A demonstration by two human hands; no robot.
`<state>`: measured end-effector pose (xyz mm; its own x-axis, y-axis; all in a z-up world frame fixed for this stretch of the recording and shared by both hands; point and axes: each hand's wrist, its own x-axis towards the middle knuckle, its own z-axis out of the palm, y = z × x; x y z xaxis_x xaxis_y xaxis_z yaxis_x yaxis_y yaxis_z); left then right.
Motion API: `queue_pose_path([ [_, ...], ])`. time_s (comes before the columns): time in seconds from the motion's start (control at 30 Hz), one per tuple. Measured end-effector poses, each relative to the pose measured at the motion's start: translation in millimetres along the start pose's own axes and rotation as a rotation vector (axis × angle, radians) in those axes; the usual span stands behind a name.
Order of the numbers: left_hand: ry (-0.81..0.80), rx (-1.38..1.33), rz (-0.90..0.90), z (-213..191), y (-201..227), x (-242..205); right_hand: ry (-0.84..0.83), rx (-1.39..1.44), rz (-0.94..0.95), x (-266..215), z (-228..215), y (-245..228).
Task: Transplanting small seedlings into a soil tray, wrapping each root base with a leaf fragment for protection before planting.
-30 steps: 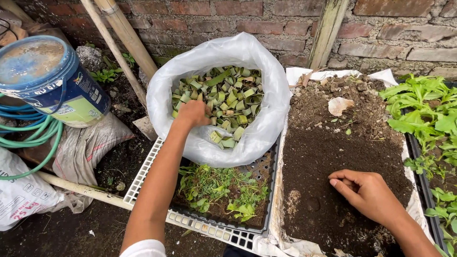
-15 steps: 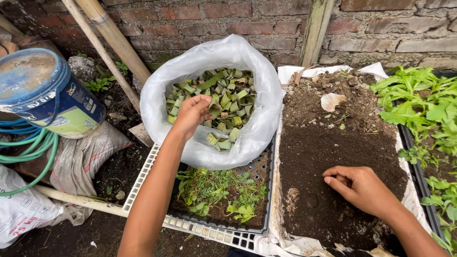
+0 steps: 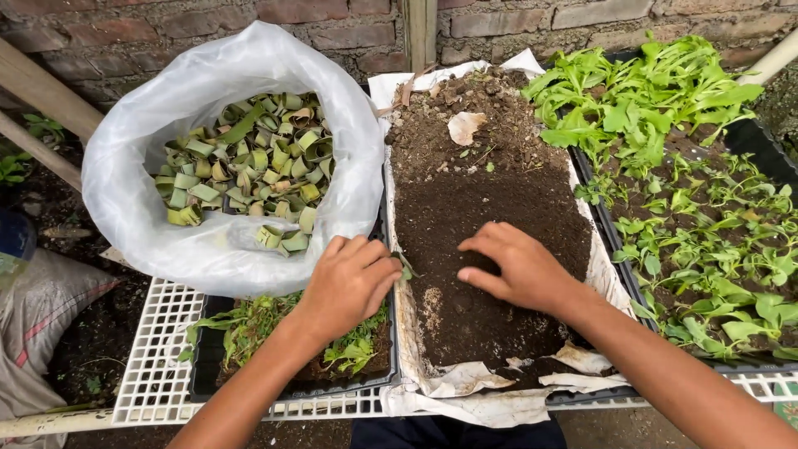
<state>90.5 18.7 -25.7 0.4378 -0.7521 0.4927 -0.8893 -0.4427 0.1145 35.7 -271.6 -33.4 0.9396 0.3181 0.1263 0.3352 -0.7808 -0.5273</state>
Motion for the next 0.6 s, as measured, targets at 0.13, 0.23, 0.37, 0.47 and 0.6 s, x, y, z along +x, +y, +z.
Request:
queue_pose_path([
  [0.13,0.03,-0.057,-0.043,-21,7,-9,-0.135,-0.318,-0.42,-14,38,-33],
  [0.23,0.018,-0.086,-0.06,-31,15,-15,-0.104,-0.353,-0.443,-8,58,-26],
  [0.37,-0.004,-0.079,0.021,-37,19,-26,0.213,-0.723,-0.277,50,41,34],
  [0.47,-0.012,-0.06,-0.005,-44,16,-35,0.311,-0.778,-0.17,46,9,30],
  [0.6,-0.029,-0.115,-0.035,-44,23,-45,0.035,-0.569,-0.384,-10,25,15],
])
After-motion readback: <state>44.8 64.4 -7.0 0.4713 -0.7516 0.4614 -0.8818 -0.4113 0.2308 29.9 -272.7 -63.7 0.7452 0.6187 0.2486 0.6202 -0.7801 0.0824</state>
